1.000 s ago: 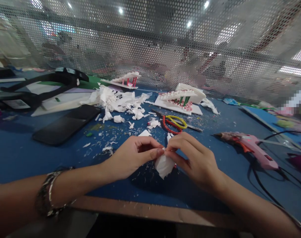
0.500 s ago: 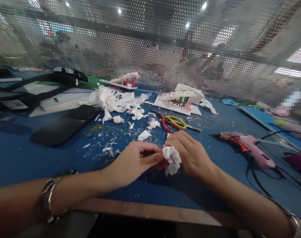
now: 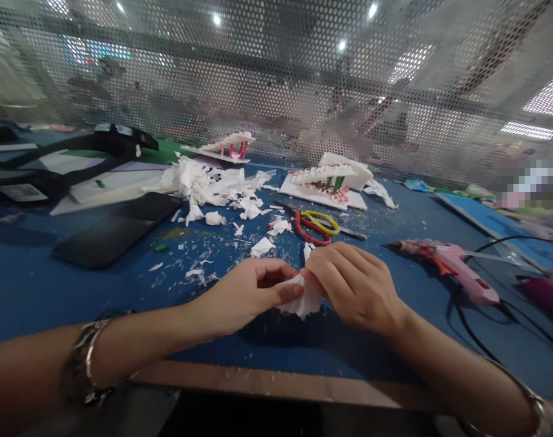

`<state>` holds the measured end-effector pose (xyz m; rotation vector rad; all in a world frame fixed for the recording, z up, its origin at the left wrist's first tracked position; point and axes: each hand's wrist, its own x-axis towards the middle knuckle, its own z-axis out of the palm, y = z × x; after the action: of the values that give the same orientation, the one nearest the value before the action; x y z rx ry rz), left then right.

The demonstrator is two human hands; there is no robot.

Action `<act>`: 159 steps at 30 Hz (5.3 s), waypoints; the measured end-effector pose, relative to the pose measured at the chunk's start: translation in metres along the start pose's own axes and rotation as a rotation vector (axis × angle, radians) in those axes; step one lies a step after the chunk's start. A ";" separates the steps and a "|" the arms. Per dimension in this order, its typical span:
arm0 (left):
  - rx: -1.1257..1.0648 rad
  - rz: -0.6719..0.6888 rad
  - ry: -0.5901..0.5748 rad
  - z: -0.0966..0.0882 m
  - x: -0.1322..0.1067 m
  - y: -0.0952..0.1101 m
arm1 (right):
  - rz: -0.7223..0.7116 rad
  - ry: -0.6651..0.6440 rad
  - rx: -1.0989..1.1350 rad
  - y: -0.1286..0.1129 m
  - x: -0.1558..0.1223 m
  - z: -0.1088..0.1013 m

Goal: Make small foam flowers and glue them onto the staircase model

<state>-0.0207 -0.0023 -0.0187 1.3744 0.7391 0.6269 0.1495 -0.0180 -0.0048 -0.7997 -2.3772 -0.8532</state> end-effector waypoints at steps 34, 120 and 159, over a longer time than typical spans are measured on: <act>0.222 0.278 0.208 -0.032 0.003 0.015 | 0.491 0.039 0.454 0.003 0.001 0.010; 1.251 0.497 -0.090 -0.046 -0.028 -0.020 | 0.262 -0.528 0.788 -0.021 0.015 0.038; 1.103 0.319 -0.081 -0.058 -0.009 -0.014 | 0.354 -0.464 0.735 -0.032 0.017 0.039</act>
<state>-0.0714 0.0260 -0.0340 2.5514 0.8393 0.3881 0.1072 -0.0051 -0.0344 -1.1105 -2.5192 0.3858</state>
